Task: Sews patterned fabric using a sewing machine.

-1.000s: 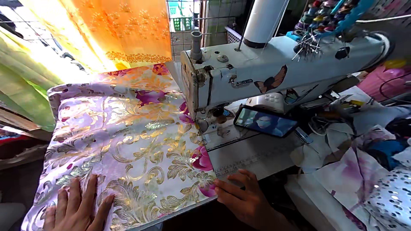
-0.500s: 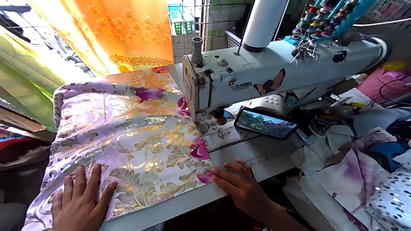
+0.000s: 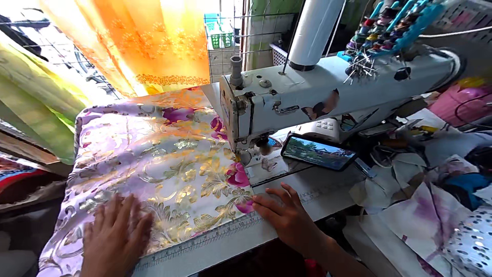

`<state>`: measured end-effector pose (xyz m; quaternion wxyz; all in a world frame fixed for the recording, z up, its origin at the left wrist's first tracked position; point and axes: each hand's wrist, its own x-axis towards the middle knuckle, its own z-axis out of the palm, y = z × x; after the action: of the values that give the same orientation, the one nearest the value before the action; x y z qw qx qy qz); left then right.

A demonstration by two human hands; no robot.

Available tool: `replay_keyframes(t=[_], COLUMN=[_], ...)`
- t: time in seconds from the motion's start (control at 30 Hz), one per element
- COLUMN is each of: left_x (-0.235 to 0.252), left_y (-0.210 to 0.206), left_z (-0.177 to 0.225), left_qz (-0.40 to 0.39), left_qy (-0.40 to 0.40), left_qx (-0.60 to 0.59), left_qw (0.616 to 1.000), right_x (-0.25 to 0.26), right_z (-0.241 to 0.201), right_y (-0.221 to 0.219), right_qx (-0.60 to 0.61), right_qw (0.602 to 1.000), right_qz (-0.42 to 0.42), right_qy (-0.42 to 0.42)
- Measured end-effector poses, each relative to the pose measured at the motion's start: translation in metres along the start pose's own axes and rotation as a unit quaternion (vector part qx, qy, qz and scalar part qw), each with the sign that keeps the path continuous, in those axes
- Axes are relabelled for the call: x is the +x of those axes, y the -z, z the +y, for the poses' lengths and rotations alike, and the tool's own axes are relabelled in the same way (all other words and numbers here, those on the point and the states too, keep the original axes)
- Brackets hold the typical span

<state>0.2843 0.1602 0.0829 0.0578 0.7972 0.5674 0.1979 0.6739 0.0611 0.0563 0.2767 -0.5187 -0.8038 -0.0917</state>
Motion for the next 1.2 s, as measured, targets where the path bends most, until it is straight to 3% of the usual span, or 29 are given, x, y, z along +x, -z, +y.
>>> replay_keyframes(t=[0.23,0.33,0.57,1.2], left_x=[0.054,0.058,0.057,0.086], left_y=[-0.038,-0.06,-0.075,-0.071], left_z=[0.107,0.131,0.129,0.13], left_qz=[-0.039,-0.063,-0.076,-0.116], left_qy=[-0.177,-0.238,-0.263,-0.235], left_qx=[-0.05,-0.059,-0.001,-0.009], left_qw=[0.982,0.967,0.962,0.965], right_x=[0.014,0.013,0.015,0.034], right_z=[0.017,0.018,0.021,0.034], right_y=[0.002,0.002,0.0,-0.004], right_qx=[0.046,0.048,0.062,0.045], right_qw=[0.998,0.998,0.998,0.998], right_qz=[-0.009,-0.011,-0.014,-0.025], right_qy=[0.028,0.026,0.024,0.029])
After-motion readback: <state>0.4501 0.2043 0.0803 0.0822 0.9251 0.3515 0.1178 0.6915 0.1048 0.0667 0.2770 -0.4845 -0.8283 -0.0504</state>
